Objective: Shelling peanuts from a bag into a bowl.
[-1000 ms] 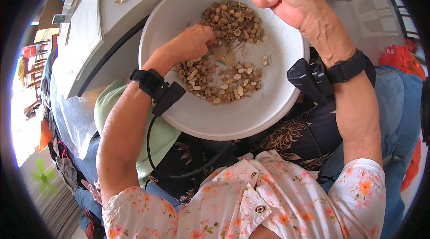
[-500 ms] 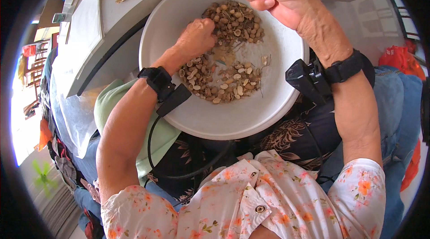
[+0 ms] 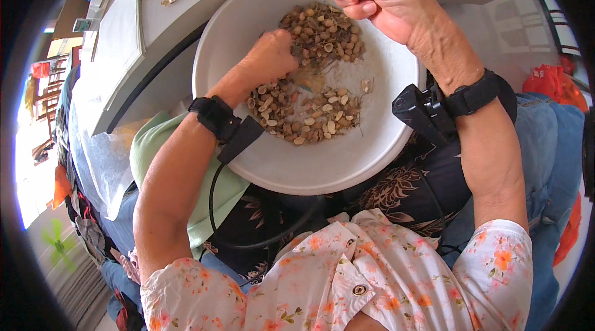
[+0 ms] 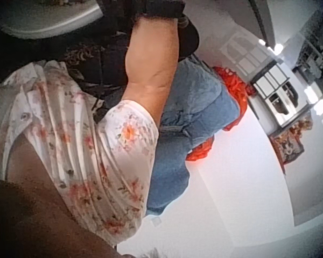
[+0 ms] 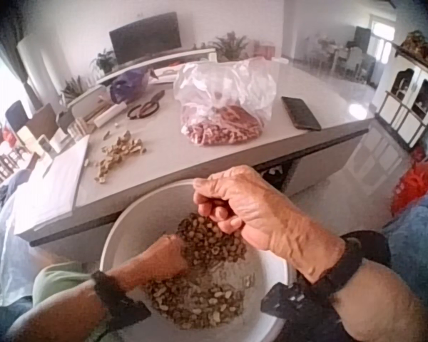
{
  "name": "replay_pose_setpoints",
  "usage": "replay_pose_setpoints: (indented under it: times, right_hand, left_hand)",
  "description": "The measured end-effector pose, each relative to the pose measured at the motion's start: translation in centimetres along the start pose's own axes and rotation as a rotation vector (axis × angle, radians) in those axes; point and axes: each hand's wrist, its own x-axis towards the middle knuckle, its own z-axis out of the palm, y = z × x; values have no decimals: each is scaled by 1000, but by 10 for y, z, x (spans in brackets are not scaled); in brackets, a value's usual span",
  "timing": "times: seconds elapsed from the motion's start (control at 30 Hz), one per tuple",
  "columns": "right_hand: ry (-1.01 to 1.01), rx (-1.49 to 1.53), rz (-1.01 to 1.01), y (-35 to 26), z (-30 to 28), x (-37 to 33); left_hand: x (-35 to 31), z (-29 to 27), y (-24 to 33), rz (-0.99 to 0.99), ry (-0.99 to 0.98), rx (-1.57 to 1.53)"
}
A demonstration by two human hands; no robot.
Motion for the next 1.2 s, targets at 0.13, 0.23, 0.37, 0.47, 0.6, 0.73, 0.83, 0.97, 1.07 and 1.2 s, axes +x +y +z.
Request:
replay_pose_setpoints:
  times: [0.13, 0.23, 0.37, 0.47, 0.6, 0.73, 0.83, 0.97, 1.07, 1.2]
  right_hand:
    - [20, 6, 12, -1, 1, -1]
    - [37, 6, 35, -2, 1, -1]
    - [27, -12, 38, -2, 1, -1]
    - [20, -6, 34, -2, 2, -1]
    - [-68, -57, -21, 9, 0, 15]
    - [-109, -106, -57, 14, 0, 22]
    - [-94, -105, -37, 15, 0, 23]
    - [-99, -119, -38, 15, 4, 21]
    - [-104, -120, -13, 15, 5, 21]
    - [-78, -151, -15, 12, 13, 14]
  left_hand:
    - [-2, -22, -2, -187, -165, -369]
    - [-7, -33, 3, -156, -200, -540]
    - [-18, -45, 9, -83, -199, -849]
    - [-25, -52, 17, -53, -171, -971]
    - [-27, -56, 15, -19, -192, -1052]
    - [-31, -59, 20, 41, -186, -1095]
    - [-33, -61, 24, 78, -154, -1120]
    - [-35, -62, 22, 132, -104, -1138]
    - [-37, -62, 23, 131, -80, -1136]
    - [-39, -64, 27, 164, -25, -1105]
